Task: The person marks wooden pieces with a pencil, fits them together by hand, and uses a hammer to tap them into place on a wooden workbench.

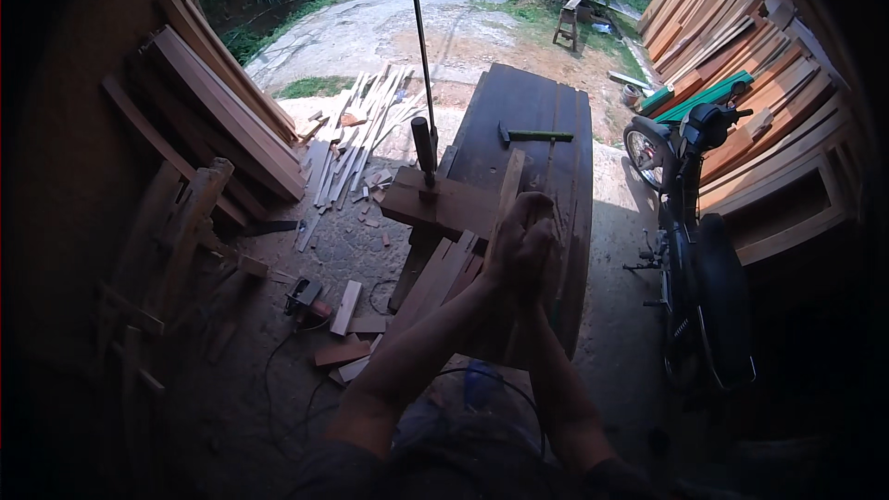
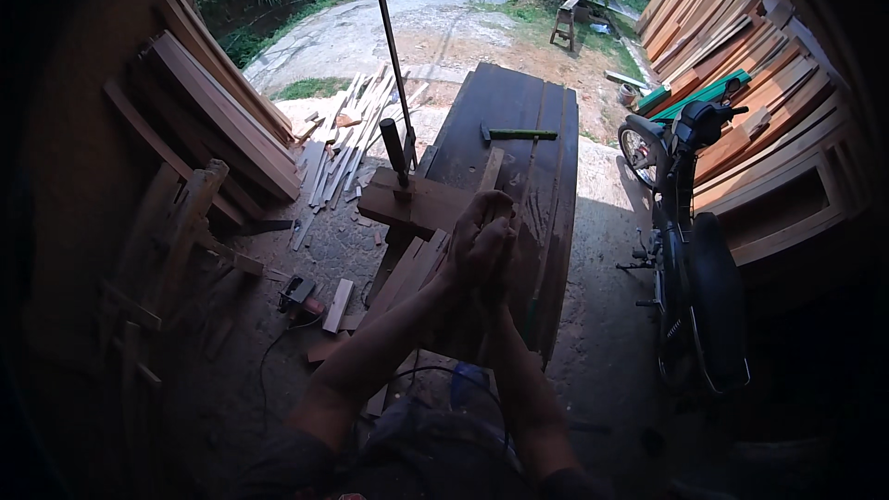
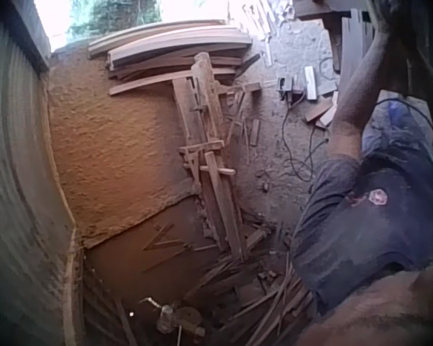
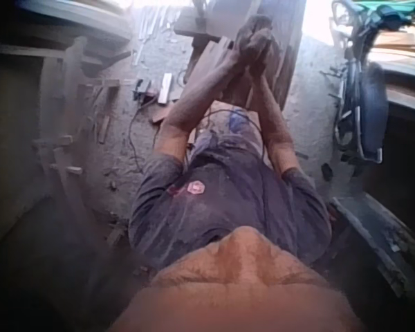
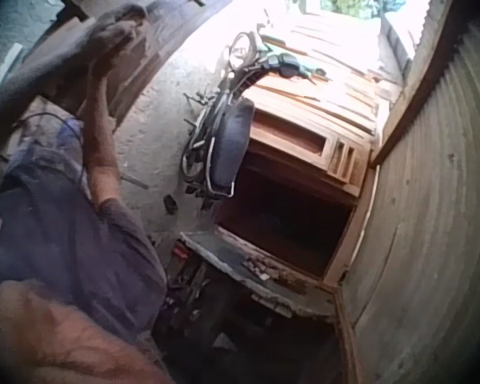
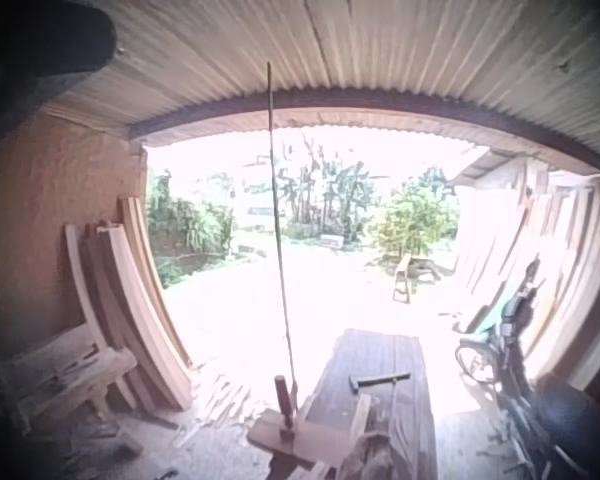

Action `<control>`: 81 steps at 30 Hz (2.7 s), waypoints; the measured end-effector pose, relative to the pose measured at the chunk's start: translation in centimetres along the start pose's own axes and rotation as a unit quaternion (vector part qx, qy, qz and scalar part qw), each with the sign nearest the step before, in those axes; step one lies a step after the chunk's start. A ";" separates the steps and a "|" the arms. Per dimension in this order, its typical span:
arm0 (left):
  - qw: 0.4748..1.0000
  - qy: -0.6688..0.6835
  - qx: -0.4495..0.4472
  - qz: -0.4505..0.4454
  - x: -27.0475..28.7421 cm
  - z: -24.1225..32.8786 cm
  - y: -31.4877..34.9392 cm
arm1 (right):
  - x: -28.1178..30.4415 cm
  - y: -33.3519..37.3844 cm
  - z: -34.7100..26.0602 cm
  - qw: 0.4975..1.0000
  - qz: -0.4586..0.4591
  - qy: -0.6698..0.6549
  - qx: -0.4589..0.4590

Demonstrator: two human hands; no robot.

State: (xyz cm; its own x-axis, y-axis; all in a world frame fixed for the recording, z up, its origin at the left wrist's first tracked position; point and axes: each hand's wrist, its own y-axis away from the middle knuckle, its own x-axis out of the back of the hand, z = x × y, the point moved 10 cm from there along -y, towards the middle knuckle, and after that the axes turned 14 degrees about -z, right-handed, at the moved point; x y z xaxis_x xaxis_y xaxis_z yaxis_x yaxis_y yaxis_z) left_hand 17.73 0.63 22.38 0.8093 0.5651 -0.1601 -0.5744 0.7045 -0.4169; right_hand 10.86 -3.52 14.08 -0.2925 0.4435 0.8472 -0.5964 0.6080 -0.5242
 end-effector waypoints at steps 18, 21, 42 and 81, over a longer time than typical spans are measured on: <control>0.999 -0.030 -0.015 0.005 0.3 0.1 -0.5 | 0.3 -1.3 0.8 0.977 -0.034 -0.210 -0.005; 0.999 -0.025 -0.017 0.011 0.6 0.1 -0.4 | -0.2 -1.2 0.8 0.967 -0.049 -0.250 0.009; 0.999 -0.032 -0.028 0.003 1.1 -0.8 -2.7 | -0.1 -3.8 -0.1 0.990 -0.056 -0.108 -0.069; 0.997 -0.049 -0.048 0.020 3.2 -3.7 -10.1 | -12.2 -10.2 -1.3 0.957 -0.186 -0.186 -0.125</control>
State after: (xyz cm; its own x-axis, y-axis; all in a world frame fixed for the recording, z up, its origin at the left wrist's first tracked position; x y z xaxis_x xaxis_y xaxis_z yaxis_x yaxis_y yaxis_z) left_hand 26.61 -6.26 22.76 0.7671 0.6349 -0.0924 -0.5883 0.6386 -0.4960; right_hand 21.47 -14.25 8.99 -0.3683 -0.0705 0.9270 -0.5268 0.8374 -0.1456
